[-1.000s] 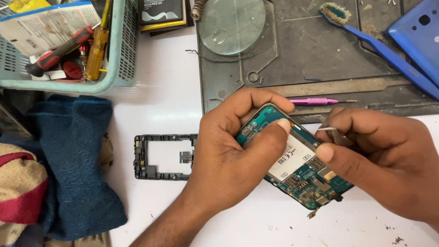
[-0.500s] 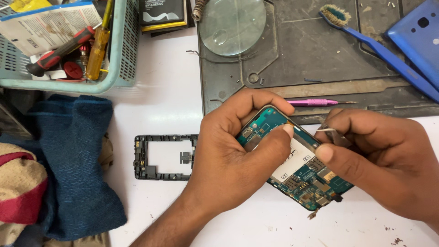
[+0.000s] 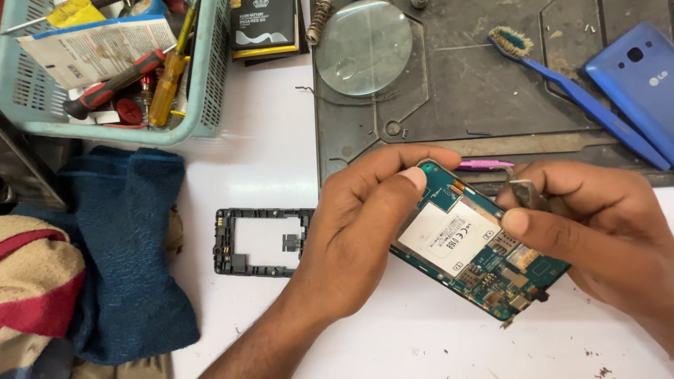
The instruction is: The person holds a disassembled smartphone motherboard, rotates it to view different sides, and uses a metal spudger to pry and adjust small connectors and components. The person briefly answers an incoming call on a separate phone before returning to the motherboard work.
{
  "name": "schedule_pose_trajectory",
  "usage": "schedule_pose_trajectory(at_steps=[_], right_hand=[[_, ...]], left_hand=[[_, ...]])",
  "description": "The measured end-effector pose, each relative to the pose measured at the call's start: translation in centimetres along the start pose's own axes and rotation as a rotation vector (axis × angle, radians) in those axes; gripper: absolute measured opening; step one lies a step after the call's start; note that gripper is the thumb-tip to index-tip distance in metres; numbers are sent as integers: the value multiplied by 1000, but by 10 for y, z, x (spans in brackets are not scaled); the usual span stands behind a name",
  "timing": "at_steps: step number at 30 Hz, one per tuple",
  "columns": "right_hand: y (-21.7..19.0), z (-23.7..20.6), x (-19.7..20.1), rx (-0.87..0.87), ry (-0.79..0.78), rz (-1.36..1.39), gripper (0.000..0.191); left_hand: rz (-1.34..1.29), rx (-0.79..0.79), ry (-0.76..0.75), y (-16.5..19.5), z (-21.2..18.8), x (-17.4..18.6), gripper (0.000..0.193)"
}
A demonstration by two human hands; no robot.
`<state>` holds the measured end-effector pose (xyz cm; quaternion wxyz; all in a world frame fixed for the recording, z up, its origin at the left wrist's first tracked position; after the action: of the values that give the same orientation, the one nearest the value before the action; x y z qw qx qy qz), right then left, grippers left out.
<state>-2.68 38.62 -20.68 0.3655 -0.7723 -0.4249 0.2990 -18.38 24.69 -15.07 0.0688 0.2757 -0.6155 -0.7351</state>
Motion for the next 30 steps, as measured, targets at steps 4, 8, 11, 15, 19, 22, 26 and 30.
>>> schedule_pose_trajectory(at_steps=[4, 8, 11, 15, 19, 22, 26, 30], right_hand=[[-1, 3, 4, 30, -3, 8, 23], [-8, 8, 10, 64, 7, -3, 31], [-17, 7, 12, 82, -65, 127, 37], [-28, 4, 9, 114, -110, 120, 37], [-32, -1, 4, 142, -125, 142, 28], [-35, -2, 5, 155, -90, 114, 24], [-36, -2, 8, 144, -10, 53, 22], [-39, -6, -3, 169, -79, 37, 23]], left_hand=[[5, 17, -25, -4, -1, -4, 33], [-34, -41, 56, 1, -1, 2, 31], [-46, -67, 120, 5, 0, 10, 30], [-55, -93, 190, 5, 0, 19, 27], [-87, -84, 224, 0, -3, 21, 24], [-108, -94, 139, 1, -3, 14, 20], [-54, 52, -55, -7, -6, -3, 26], [17, 183, -243, -10, -13, -24, 32]])
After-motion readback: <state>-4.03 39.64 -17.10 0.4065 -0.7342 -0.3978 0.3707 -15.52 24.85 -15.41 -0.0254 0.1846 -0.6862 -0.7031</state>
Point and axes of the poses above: each hand's wrist, its own z-axis towards the middle knuckle, its own x-axis out of the back of the hand, y = z × x, the point moved 9 cm from there along z, towards the middle knuckle, and after that the axes turned 15 degrees about -x, right-handed, at the moved point
